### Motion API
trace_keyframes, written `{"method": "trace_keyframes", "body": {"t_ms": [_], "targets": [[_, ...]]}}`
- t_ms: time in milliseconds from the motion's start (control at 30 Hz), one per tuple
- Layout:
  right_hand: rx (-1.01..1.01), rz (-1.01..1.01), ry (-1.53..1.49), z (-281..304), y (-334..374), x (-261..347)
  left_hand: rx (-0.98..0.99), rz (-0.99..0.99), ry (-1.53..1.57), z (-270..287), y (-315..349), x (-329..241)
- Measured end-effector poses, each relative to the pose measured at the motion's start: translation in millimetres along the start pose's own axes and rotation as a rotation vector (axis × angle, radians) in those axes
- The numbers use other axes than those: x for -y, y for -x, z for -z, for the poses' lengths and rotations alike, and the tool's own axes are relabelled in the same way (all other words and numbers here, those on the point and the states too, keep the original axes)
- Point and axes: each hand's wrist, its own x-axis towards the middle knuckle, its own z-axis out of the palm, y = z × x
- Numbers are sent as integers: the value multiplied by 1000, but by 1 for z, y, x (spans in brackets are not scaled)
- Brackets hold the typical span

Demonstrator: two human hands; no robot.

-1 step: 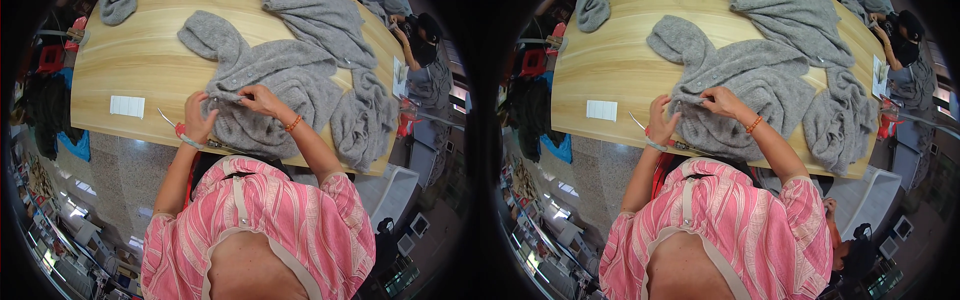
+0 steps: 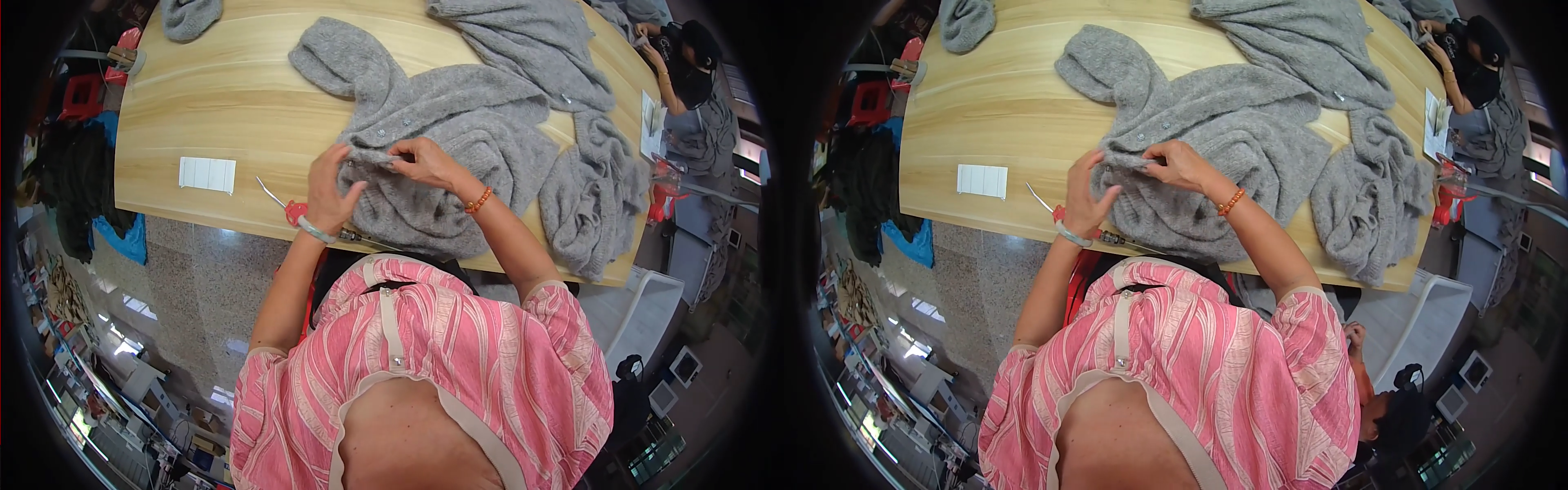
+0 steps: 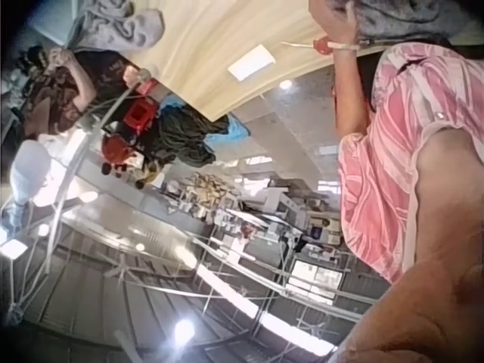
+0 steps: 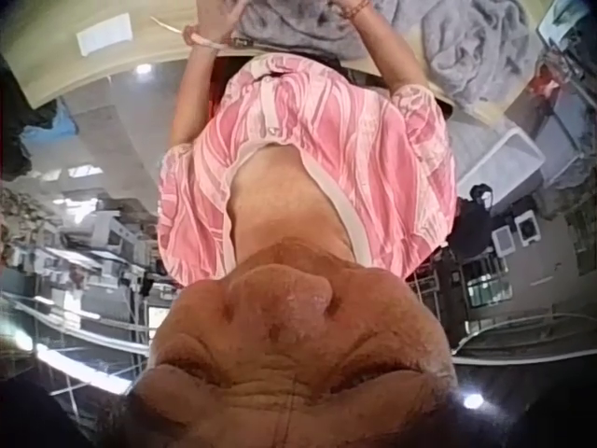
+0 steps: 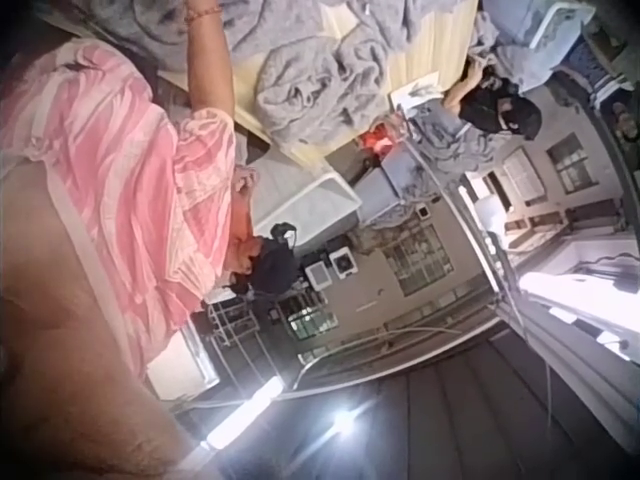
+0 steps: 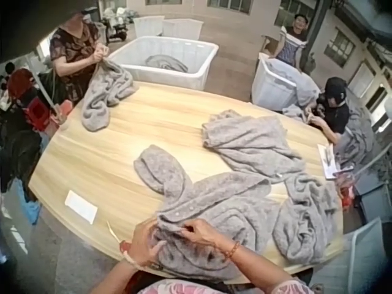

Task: Trimming loose threads and inspecting fabric pieces in a factory setting.

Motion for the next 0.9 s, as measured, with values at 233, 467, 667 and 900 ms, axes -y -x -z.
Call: {"method": "trace_keyframes", "body": {"t_ms": [233, 467, 667, 900], "targets": [[246, -314, -376, 15, -7, 14, 454, 387, 415, -31, -19, 24], [247, -296, -444, 12, -12, 2, 620, 734, 916, -17, -21, 37], [208, -284, -491, 1, -14, 5, 545, 681, 814, -24, -15, 38], [-41, 224, 230, -9, -1, 28, 549, 602, 566, -28, -7, 27]]}}
